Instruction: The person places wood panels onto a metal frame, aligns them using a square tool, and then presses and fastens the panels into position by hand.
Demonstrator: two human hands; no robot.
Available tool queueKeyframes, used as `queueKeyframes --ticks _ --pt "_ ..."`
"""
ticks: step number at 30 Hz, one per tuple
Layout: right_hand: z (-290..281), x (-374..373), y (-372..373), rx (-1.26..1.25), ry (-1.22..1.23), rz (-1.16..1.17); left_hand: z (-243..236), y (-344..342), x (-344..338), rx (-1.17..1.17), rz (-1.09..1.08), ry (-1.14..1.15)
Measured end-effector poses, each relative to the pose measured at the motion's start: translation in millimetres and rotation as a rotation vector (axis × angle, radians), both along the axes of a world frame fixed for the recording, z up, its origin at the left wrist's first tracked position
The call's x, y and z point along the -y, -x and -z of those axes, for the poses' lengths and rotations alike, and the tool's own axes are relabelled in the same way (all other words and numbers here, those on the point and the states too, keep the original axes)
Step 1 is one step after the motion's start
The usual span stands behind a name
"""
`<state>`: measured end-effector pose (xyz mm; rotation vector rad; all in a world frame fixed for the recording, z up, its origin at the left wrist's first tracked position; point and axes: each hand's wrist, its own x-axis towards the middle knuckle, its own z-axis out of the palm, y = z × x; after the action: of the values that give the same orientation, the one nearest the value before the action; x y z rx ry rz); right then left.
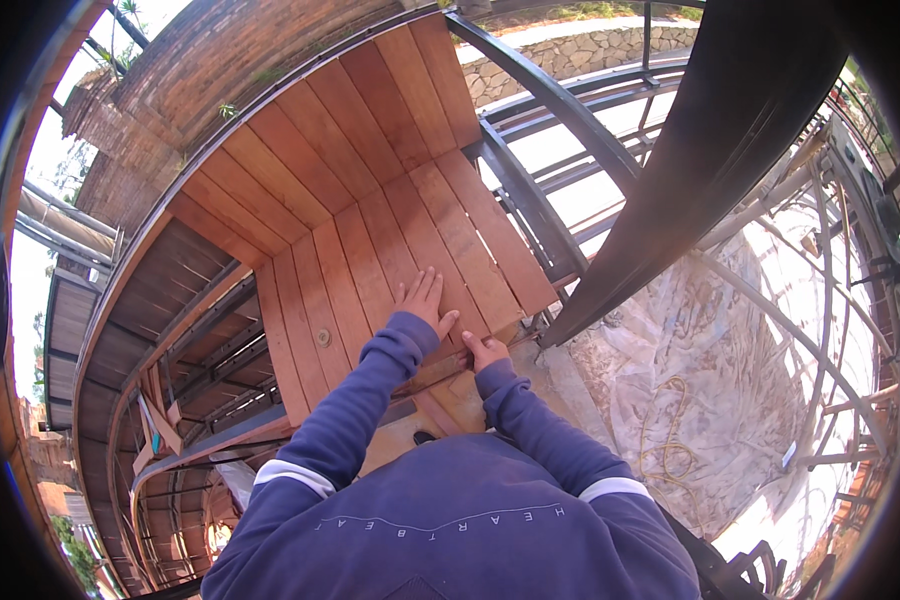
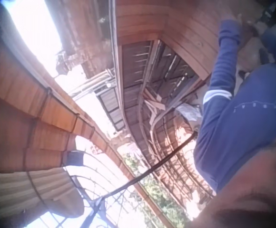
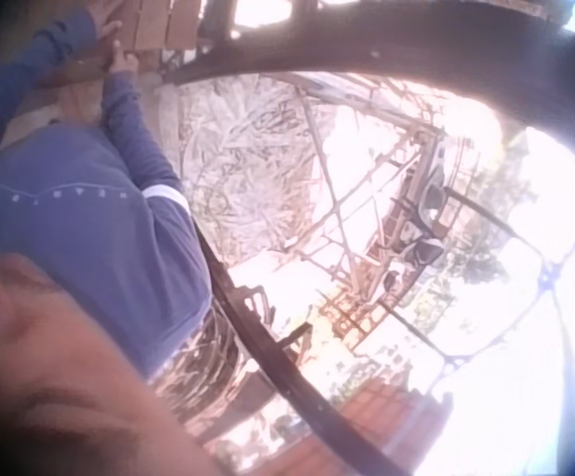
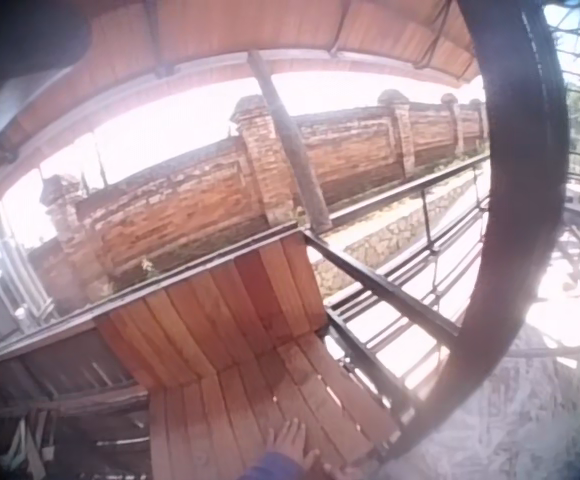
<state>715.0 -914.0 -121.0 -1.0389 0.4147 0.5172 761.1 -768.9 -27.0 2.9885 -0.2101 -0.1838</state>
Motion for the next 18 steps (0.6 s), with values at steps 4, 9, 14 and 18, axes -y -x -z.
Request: queueKeyframes --ticks 4,9,14,18 --pt "-3.5 2.9 -0.5 0.017 0.007 -0.039 -2.5 -0.1 0.2 0.012 0.003 0.012" --pt "-7.0 27.1 -1.6 0.017 0.063 -0.009 -8.7 -2.2 4.6 0.012 0.02 -0.024" --pt "-4.5 59.8 -12.6 0.05 0.108 0.211 -13.7 -10.2 24.6 -0.022 0.086 0.028" --pt "-13.0 71.2 -27.5 0.07 0.145 0.294 -11.7 -26.2 43.7 0.027 0.163 0.078"
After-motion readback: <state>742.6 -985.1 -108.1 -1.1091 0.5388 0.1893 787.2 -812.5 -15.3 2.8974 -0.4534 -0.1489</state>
